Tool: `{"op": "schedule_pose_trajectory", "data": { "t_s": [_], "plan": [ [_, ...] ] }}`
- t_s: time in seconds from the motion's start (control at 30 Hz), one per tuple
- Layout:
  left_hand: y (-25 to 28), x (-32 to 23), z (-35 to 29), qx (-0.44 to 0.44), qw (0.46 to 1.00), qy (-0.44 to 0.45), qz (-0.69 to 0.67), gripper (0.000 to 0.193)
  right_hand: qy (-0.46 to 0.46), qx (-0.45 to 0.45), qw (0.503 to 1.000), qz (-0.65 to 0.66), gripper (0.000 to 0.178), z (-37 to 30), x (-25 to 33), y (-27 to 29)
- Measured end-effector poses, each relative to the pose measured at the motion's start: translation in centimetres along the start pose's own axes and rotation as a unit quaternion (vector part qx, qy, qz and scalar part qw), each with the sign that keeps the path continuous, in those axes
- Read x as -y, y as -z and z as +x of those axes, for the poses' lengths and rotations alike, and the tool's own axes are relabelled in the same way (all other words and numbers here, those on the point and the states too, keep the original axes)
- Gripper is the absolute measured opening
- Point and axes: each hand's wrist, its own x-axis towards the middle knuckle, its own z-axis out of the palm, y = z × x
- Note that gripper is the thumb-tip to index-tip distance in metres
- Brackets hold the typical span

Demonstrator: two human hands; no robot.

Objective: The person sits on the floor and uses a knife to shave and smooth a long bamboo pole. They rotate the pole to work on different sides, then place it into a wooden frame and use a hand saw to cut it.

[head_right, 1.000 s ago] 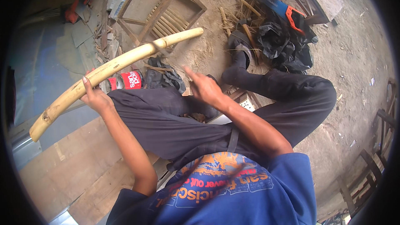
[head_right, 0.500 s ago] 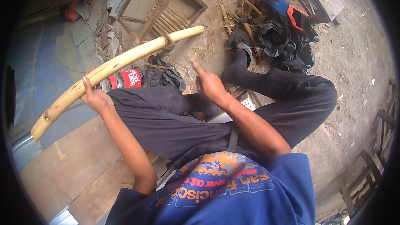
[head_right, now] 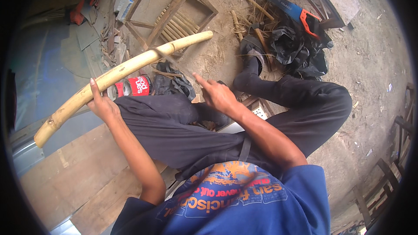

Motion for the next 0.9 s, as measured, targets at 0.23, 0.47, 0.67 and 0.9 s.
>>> {"op": "schedule_pose_trajectory", "data": {
  "t_s": [0.23, 0.47, 0.67, 0.9],
  "plan": [
    [-0.6, 0.0, -0.2, -0.005, 1.000, -0.013, -0.004, 0.039, -0.109, -0.041, 0.993, 0.000, 0.070, 0.8, -3.0, -0.1],
    [-0.6, -0.5, -0.2, -0.003, 1.000, 0.013, -0.014, 0.040, -0.048, -0.012, 0.999, 0.013, 0.072, 0.2, -1.0, -1.1],
    [-0.5, -0.1, -0.3, -0.011, 1.000, 0.001, -0.011, 0.037, 0.000, 0.011, 1.000, 0.008, 0.070, 0.4, 0.3, -1.0],
    [-0.8, -0.3, -0.4, -0.012, 1.000, 0.001, -0.002, 0.039, -0.076, -0.030, 0.996, -0.025, 0.070, 1.1, -2.2, -0.7]
  ]
}}
